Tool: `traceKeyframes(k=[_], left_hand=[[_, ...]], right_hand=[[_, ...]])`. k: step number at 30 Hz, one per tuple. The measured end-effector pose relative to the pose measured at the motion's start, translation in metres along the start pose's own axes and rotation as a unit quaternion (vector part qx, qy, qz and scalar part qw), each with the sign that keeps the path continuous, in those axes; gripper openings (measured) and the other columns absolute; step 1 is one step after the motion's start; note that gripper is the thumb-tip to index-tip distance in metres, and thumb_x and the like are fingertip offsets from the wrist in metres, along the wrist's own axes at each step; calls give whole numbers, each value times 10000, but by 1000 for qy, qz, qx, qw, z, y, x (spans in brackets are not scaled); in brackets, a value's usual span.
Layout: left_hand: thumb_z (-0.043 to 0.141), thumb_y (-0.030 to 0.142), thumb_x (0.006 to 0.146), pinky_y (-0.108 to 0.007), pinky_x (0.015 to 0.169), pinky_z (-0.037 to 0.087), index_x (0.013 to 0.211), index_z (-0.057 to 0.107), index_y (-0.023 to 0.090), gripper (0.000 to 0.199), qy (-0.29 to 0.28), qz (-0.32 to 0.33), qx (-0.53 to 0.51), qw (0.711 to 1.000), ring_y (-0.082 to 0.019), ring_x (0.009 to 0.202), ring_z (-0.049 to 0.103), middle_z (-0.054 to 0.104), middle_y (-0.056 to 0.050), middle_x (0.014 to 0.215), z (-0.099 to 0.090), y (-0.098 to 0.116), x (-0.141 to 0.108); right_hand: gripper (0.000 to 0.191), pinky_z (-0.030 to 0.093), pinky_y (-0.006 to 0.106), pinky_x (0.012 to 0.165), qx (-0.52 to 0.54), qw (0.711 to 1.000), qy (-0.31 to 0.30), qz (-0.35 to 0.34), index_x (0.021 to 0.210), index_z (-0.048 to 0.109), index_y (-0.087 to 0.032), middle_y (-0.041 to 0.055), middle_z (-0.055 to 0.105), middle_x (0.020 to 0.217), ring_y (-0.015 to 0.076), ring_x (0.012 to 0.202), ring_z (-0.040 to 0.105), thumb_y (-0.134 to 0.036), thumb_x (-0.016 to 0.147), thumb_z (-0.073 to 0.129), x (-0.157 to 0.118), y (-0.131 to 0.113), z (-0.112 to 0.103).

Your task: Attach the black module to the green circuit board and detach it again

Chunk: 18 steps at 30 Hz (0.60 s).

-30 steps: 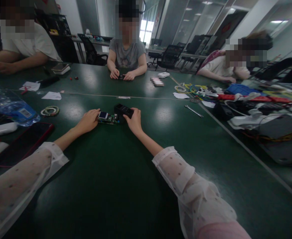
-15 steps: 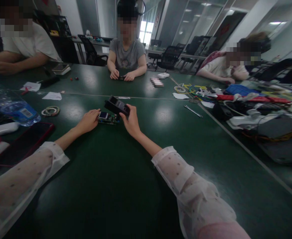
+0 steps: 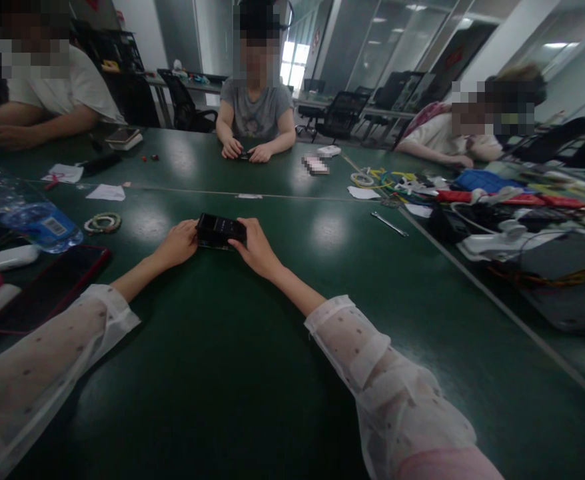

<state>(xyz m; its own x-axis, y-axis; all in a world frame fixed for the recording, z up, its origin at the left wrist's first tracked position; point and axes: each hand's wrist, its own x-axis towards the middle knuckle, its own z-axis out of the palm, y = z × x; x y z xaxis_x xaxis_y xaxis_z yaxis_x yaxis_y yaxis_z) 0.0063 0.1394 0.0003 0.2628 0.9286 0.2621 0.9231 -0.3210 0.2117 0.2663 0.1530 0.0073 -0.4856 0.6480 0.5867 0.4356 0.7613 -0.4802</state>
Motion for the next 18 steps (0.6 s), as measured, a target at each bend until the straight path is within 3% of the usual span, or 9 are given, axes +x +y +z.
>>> traceKeyframes(k=[10,18], left_hand=[[430,162,909,-542,1154,342,1419,471,106,515,-11,-1,-2,1000,-326,1411,404,459,-179,1516,-1,-2,1],[455,134,882,-532,1151,352,1421,470,133,539,-12,-7,0,1000,-320,1408,409,469,-159,1511,-2,0,0]], right_hand=[[489,523,548,991,-19,997,-76,23,1326,432,-215,133,541,1239,295,1133,590,-414,921,621,0,0,0],[498,520,524,993,-2,996,-77,39,1303,443,-185,147,571,1247,293,1166,597,-399,904,650,0,-2,0]])
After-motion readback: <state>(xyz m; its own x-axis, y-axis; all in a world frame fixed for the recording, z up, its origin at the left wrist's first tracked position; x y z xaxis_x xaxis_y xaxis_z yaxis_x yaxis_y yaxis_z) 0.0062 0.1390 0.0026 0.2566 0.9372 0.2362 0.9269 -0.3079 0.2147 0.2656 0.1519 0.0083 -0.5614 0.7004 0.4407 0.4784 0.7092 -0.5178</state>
